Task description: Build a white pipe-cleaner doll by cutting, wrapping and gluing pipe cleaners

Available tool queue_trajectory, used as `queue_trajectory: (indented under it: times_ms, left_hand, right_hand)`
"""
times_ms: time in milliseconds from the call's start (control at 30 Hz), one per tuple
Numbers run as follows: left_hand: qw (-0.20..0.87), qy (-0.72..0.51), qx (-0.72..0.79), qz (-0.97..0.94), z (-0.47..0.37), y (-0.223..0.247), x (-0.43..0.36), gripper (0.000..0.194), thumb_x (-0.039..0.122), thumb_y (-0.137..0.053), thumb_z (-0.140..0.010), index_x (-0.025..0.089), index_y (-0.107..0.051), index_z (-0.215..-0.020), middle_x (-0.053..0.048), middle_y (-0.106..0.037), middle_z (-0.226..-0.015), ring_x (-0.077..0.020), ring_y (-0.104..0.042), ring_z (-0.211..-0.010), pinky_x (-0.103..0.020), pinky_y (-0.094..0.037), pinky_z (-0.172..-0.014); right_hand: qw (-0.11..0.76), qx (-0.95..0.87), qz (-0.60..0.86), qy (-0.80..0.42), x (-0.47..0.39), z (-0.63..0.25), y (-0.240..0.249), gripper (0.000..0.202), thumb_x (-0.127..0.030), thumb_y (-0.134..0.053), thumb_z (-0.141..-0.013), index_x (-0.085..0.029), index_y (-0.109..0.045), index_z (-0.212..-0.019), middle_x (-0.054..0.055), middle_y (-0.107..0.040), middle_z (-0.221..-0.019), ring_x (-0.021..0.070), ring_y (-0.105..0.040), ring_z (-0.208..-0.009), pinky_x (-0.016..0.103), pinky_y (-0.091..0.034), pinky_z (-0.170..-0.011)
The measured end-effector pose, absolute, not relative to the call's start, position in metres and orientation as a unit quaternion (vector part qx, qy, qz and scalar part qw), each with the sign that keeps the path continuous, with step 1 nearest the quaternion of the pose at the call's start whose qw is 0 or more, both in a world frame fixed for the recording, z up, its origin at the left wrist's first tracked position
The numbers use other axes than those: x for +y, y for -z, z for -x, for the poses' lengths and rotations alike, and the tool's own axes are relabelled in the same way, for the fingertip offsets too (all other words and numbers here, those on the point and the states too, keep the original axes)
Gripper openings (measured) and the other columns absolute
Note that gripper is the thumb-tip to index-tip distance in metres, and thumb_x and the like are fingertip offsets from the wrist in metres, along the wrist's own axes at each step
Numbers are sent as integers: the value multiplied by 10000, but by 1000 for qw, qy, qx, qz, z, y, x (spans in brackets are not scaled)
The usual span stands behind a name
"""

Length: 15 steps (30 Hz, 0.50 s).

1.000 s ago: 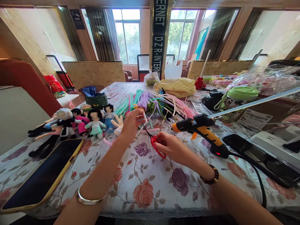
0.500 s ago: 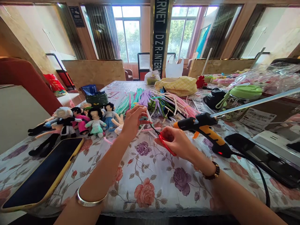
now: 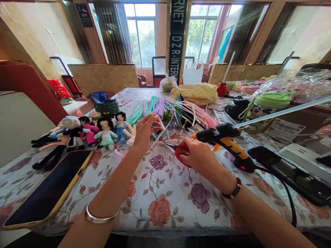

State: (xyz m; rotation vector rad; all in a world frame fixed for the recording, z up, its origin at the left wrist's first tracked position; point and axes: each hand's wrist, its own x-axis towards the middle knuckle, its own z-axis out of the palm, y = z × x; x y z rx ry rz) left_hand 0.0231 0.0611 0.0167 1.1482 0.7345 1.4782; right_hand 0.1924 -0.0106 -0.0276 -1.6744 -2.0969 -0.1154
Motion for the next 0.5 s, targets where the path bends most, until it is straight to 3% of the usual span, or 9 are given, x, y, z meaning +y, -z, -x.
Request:
queue_trajectory:
  times_ms: [67,200,300,500]
  left_hand:
    - [536,-617,310,-486,-24,-16,61,141,309,-621,-631,173,-586,-616,30,-512,-612,-70,-506,-578,-177,-451,-538]
    - [535,-614,313,-489,-24,-15,61,134,302,-616,-639,176,-587,-606,32,-519,-601,-67,-510,-572,-176,-432,-548]
    - [536,-612,313,-491,-24,-15,61,125,292,-608,-642,173,-590,-608,32,-522,-604,-65,-507,-571,-176,-429,-552]
    - [545,-601,315,-493,-22,-17,59,130,285,-617,-648,166,-585,-606,26,-531,-633,-62,-499,-580,-175,-430,-557]
  right_hand:
    - [176,-752,632,63,-13,-191,25,145,-348,-573,-772,-208,-538,-780,48,-643,-699,217,-613,-629,313,-425,-564]
    - [154,-763,615,126,-16,-187,21,174,-349,-564,-774,-199,-540,-861,92,-656,-840,268,-623,-837,310,-414,-603]
    - [114,-756,632,126,-18,-186,20,137,-344,-548,-793,-208,-527,-795,76,-647,-741,239,-622,-672,301,-356,-522]
    - [135,-766,606,164,-21,-184,17,179,-368,-573,-776,-200,-550,-832,111,-642,-787,284,-622,-801,317,-380,-567]
